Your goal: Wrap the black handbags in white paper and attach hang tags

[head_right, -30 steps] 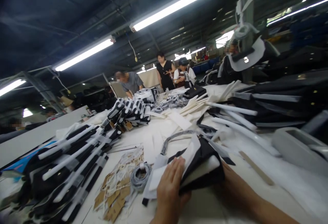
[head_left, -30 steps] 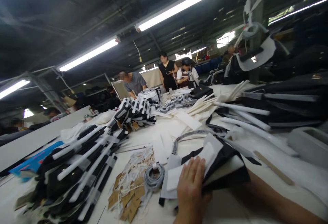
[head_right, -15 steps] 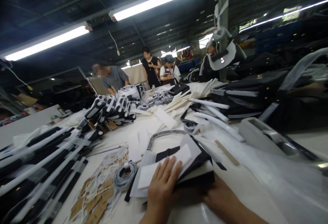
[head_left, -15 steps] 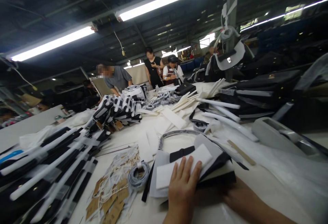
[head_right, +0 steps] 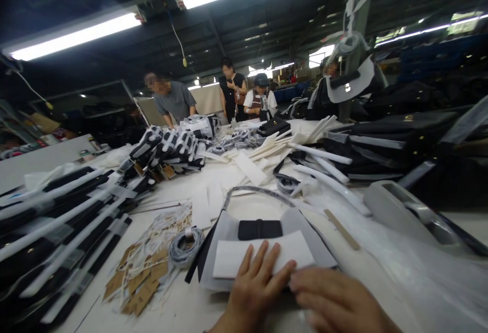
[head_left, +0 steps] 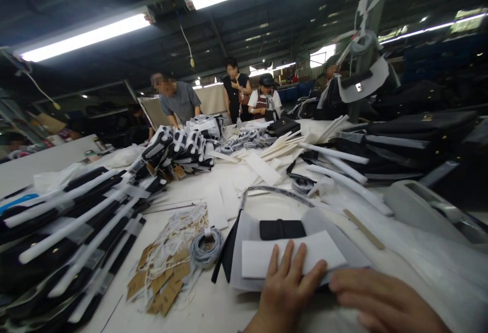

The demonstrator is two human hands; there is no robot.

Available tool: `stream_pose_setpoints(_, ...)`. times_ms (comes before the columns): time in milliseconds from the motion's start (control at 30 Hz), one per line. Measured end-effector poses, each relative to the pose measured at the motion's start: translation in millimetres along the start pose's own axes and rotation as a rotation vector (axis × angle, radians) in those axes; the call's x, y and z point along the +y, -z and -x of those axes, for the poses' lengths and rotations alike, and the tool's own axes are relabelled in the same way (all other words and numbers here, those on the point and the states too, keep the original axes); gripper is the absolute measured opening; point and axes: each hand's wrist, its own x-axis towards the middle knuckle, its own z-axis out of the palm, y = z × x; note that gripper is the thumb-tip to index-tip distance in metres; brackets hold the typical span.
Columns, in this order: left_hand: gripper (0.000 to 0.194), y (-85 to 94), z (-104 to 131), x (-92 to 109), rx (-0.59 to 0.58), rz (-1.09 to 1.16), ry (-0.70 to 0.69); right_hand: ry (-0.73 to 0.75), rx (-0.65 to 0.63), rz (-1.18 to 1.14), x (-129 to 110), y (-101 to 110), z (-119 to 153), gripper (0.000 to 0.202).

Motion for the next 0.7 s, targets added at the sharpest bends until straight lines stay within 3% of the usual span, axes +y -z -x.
stream_pose_setpoints(33, 0.036, -0.3, 1.6, 1.7, -0.016, 0.001, -0.009, -0.114, 0.024, 0.015, 9.7, 2.1, -10.5, 0.022)
stream_pose_setpoints(100, 0.038, -0.6, 3.7, 3.9, -0.039, 0.004, -0.020, -0.371, -0.045, 0.046, 37.1, 0.5, -35.0, 0.026)
stream_pose_setpoints(133, 0.037, -0.8, 4.1, 4.7, -0.038, 0.006, -0.021, -0.486, -0.126, 0.074, 53.2, -3.4, -48.3, 0.031)
stream_pose_setpoints(200, 0.035, -1.0, 4.1, 6.6, -0.011, 0.007, -0.008, -0.668, -0.449, 0.165, 84.9, -16.8, -74.1, 0.034)
stream_pose_setpoints(300, 0.031, -1.5, 3.1, 11.3, 0.052, 0.006, 0.025, -0.763, -0.705, 0.248, 119.3, -45.0, -102.3, 0.023)
stream_pose_setpoints(467, 0.028, -3.4, 1.5, 19.1, 0.148, 0.022, 0.077, -0.943, -0.896, 0.398, 135.3, -82.7, -114.6, 0.029)
stream_pose_setpoints(700, 0.027, -4.4, -1.1, 21.0, 0.173, 0.047, 0.116, -1.105, -0.956, 0.310, 149.4, -82.1, -111.4, 0.028)
